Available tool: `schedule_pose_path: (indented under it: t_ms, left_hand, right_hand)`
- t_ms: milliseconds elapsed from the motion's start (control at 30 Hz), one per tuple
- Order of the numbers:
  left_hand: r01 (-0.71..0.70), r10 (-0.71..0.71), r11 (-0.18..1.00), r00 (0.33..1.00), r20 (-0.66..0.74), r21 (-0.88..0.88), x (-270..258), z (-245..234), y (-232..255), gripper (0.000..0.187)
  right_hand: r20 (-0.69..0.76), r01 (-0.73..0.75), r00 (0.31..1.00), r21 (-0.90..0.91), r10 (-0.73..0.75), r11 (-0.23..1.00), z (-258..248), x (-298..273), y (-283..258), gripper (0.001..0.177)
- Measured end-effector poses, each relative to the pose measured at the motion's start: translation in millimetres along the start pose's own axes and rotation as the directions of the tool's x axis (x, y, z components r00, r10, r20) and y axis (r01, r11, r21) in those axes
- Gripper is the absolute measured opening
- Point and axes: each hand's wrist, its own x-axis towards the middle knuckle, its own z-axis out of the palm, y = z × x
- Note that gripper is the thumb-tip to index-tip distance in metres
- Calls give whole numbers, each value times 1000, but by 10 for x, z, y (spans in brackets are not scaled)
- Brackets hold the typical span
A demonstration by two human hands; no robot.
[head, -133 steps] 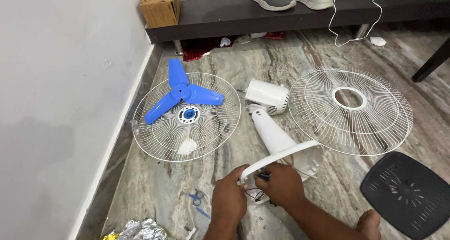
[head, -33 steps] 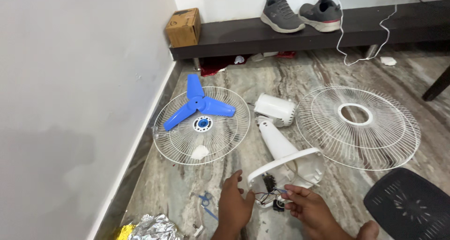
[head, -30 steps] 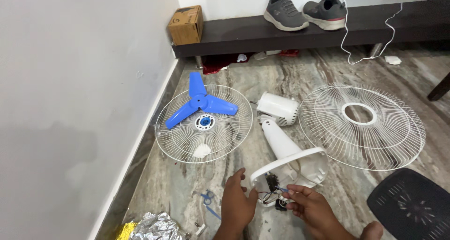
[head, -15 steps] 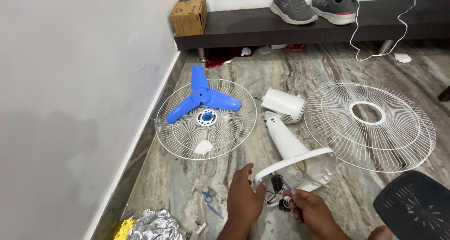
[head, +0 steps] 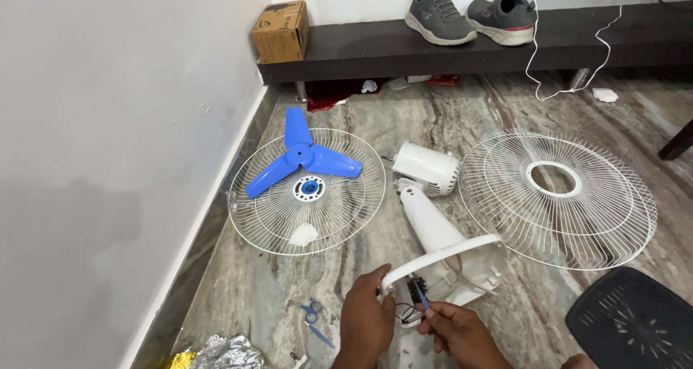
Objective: The person disassembles a table fan by removing screws from the base cover using a screwdriver and scissors. They then open the base to access the internal wiring and components.
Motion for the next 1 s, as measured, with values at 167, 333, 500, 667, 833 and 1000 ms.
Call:
schedule_pose_path:
  t_ms: [167,333,500,667,833,1000]
  left_hand:
    - [50,-49,999,999,20,-13,5,-14,25,46]
    - [41,-41,999,999,25,-11,-19,-37,51,42]
    - [15,-15,1000,1000,24,2,-13,-46,54,40]
    - [26,-26,1000,999,20,-9,-12,-35,41,38]
    - [11,-11,1000,1000,12,-11,-17,-34,50,38]
    - [4,-3,1000,999,44,-18,-24,-66,88,38]
  right_hand:
    - [10,71,997,16,-71,997,63,21,-42,30]
    - [-133,16,990,-145,-36,989,154,-95,-156,25]
    - [-35,179,982,-141,-186,974,191,-142,-240,25]
    - [78,-66,995,41,63,997,145,-157,-278,27]
    - [146,-167,980,220,137,961,168,-135,-262,29]
    - [97,-103,991,58,97,993,203,-144,-312,29]
